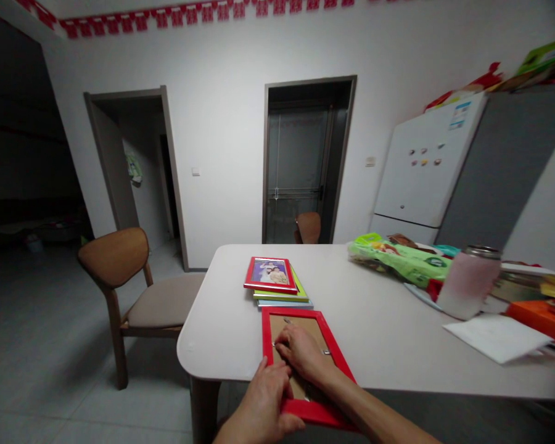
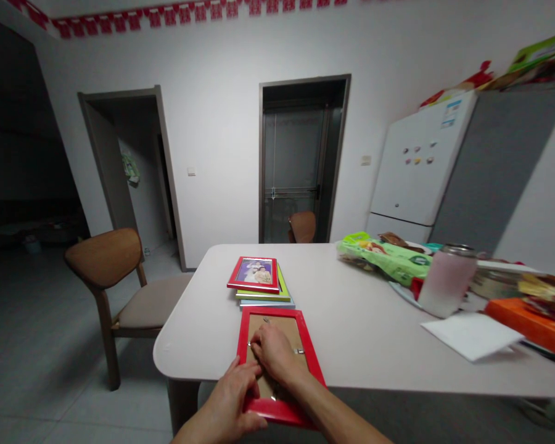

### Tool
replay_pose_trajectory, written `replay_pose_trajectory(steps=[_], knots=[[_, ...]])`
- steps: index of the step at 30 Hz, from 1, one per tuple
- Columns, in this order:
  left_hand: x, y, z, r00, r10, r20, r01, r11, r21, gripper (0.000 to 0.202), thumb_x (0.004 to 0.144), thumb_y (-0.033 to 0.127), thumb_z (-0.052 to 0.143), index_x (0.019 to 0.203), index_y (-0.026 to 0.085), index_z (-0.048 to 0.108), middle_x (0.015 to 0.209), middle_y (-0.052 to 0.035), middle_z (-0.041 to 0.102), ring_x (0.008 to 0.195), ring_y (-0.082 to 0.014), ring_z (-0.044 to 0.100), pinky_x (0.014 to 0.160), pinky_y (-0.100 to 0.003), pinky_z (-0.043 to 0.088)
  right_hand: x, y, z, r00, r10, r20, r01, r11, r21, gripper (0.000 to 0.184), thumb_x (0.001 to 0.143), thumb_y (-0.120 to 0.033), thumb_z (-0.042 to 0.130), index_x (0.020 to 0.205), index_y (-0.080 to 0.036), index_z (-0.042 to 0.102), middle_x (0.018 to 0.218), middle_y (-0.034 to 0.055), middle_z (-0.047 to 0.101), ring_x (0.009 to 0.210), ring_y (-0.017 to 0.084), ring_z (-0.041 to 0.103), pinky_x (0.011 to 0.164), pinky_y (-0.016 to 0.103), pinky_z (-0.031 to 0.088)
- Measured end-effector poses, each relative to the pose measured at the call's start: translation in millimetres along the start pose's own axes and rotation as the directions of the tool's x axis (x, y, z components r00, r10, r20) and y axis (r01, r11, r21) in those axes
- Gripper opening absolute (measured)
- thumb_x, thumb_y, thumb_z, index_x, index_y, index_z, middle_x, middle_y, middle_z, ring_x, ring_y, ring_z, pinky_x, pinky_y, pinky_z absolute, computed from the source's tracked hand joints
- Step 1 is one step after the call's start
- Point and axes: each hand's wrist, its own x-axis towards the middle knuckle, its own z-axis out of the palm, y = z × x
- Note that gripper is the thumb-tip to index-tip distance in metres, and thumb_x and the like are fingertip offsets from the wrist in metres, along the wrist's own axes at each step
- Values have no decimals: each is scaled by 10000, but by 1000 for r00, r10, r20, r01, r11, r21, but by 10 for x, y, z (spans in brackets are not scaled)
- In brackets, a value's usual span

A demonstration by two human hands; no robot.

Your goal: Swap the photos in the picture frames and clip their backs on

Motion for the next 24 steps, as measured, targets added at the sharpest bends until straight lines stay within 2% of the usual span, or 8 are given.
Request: replay_pose_trajectory(steps=[4, 8, 11, 15, 20, 21, 24], knots=[[9, 9, -6, 1000, 0, -6, 0, 1000, -8, 566, 466, 225, 763, 971, 154, 518, 1006, -51, 568, 965, -198, 490, 988, -387, 186, 41, 65, 12, 1000, 19, 20, -18, 1000, -15, 191, 687, -206, 469, 613, -166, 641, 665, 28, 634, 644, 117, 534, 607, 193, 341], [-2, 16, -10, 1000, -21, 14, 21, 1000, -12, 565, 441, 229, 777, 944, 136, 537, 907, -48, 593, 894, -198, 521, 972, -387, 223, 171, 238, -45, 990, 129, -49, -131, 991, -37, 196, 717, -253, 451, 710, -182, 634, 718, 33, 648, 645, 124, 549, 571, 200, 335], [-14, 5, 12, 999, -27, 21, 27, 1000, -12, 682, 428, 207, 784, 1036, 125, 486, 972, -75, 582, 944, -211, 503, 987, -409, 189, 286, 390, -58, 966, 239, -100, -245, 968, -54, 193, 720, -268, 454, 702, -175, 622, 732, 57, 650, 650, 142, 554, 546, 213, 320], [-34, -30, 25, 1000, -16, 22, 16, 1000, -8, 614, 452, 243, 771, 1001, 146, 511, 1098, -99, 531, 1039, -226, 454, 998, -432, 160, 384, 523, -22, 934, 337, -117, -346, 936, -61, 180, 700, -293, 483, 671, -173, 613, 720, 64, 645, 633, 146, 550, 521, 217, 298], [-19, -37, 29, 998, -39, 56, 34, 996, 88, 712, 446, 225, 764, 1082, 120, 460, 1127, -128, 523, 1054, -244, 459, 988, -436, 212, 415, 528, -17, 913, 378, -151, -385, 923, -17, 159, 667, -282, 513, 643, -151, 600, 681, 76, 639, 620, 153, 549, 518, 223, 301], [7, -31, 70, 997, -40, 71, 31, 991, 130, 660, 482, 224, 745, 1072, 116, 468, 1146, -141, 511, 1068, -256, 450, 982, -444, 226, 405, 507, -32, 917, 367, -154, -371, 929, 4, 168, 669, -289, 510, 626, -151, 594, 657, 68, 636, 604, 149, 545, 516, 222, 307], [128, -18, 301, 997, -5, 78, -16, 964, 266, 273, 714, 167, 544, 984, 132, 529, 1240, -149, 421, 1153, -270, 359, 969, -476, 243, 315, 466, -138, 939, 305, -158, -295, 952, 86, 257, 714, -345, 444, 604, -162, 587, 620, 35, 629, 571, 129, 536, 522, 214, 336]])
